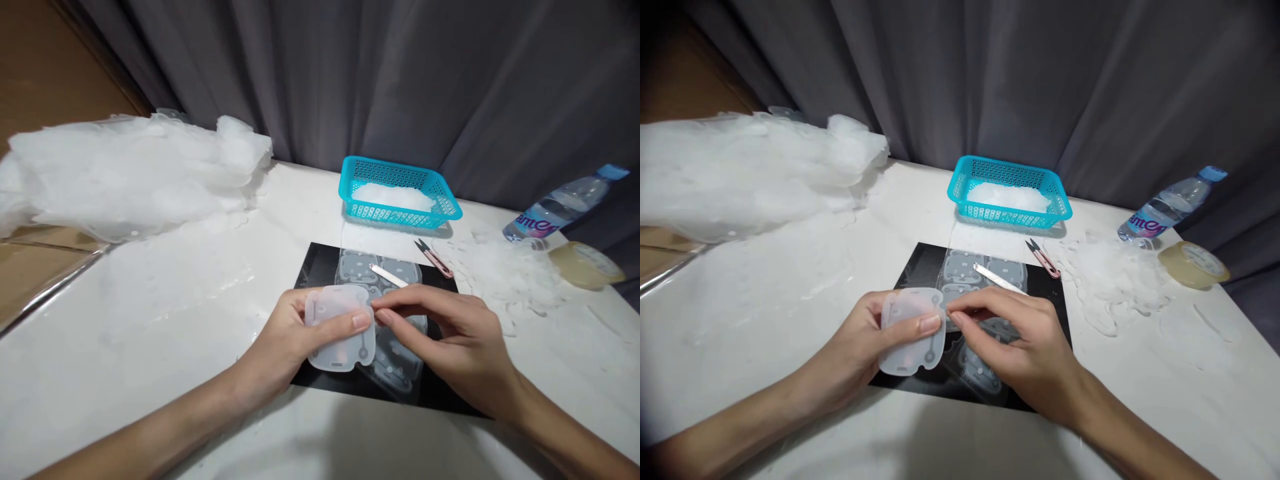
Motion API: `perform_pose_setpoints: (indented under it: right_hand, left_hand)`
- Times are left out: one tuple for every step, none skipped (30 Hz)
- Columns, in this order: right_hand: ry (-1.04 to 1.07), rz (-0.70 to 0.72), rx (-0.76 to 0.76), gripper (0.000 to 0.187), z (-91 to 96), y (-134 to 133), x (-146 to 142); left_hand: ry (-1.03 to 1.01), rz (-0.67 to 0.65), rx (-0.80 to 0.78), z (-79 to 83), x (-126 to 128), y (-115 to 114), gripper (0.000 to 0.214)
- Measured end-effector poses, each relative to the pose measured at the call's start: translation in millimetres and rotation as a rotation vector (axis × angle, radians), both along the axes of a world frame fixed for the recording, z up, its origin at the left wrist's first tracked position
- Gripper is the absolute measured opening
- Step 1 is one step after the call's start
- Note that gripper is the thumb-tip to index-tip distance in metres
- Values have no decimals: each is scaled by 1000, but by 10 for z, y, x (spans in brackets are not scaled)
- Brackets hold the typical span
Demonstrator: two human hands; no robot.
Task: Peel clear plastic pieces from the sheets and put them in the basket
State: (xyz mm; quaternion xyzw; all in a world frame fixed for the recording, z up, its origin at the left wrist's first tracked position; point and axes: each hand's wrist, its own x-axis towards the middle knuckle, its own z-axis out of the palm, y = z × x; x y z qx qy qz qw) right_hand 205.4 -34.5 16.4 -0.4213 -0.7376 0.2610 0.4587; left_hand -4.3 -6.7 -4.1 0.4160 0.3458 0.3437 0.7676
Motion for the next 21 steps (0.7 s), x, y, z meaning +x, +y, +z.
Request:
perform_pose_setpoints:
  right_hand:
    - [-13,9,7,17,4,-2,3]
    - [-21,13,8,17,7,-4,5]
    - [-26,12,9,17,9,-5,4]
    - [-28,7,13,17,12,-5,2]
    - [-29,3,19,18,15,-5,-1]
    - [-32,1,23,18,18,-6,-3]
    - [-37,1,27,18,23,-8,-4]
    - [-43,5,33,17,28,-11,-5]
    - [-50,9,36,17,33,-16,-4]
    - [-57,11,41,17,37,-21,-3]
    - [-65,12,44,16,40,-25,-2]
    - [-72,11,50,16,41,-29,-1]
    - [-79,10,57,16,41,-32,-1]
    - [-88,11,63,16,41,-34,-1]
    - [-97,13,68,15,40,-35,-1]
    - [-105,15,73,15,39,-36,-2]
    - [-112,16,80,15,38,-37,-2]
    - [-119,17,90,15,38,-38,-3]
    - [-128,14,100,15,38,-40,-4]
    - [-136,10,112,16,38,-43,-6]
    - [-144,3,124,17,38,-45,-10]
  left_hand:
    - [-6,-6,1,-4,0,1,16]
    - [-10,-12,1,-8,-1,3,16]
    - [-14,-18,1,-10,-3,5,15]
    - [-15,-23,2,-10,-6,7,15]
    - [-17,-26,4,-9,-9,9,15]
    - [-17,-28,6,-7,-12,11,15]
    - [-16,-29,8,-4,-14,12,16]
    - [-13,-31,11,0,-16,13,17]
    - [-9,-33,12,5,-17,13,18]
    - [-4,-36,14,11,-17,13,18]
    - [1,-39,16,17,-16,12,19]
    - [7,-39,18,24,-15,11,21]
    - [14,-38,22,30,-13,10,22]
    - [22,-34,27,37,-12,10,23]
    - [30,-31,33,42,-10,9,25]
    - [40,-28,39,47,-10,8,26]
    - [51,-24,44,51,-9,8,27]
    - [62,-21,47,53,-9,7,28]
    - [72,-17,47,55,-8,7,28]
    - [81,-13,48,55,-8,7,29]
    - [87,-10,49,55,-8,7,29]
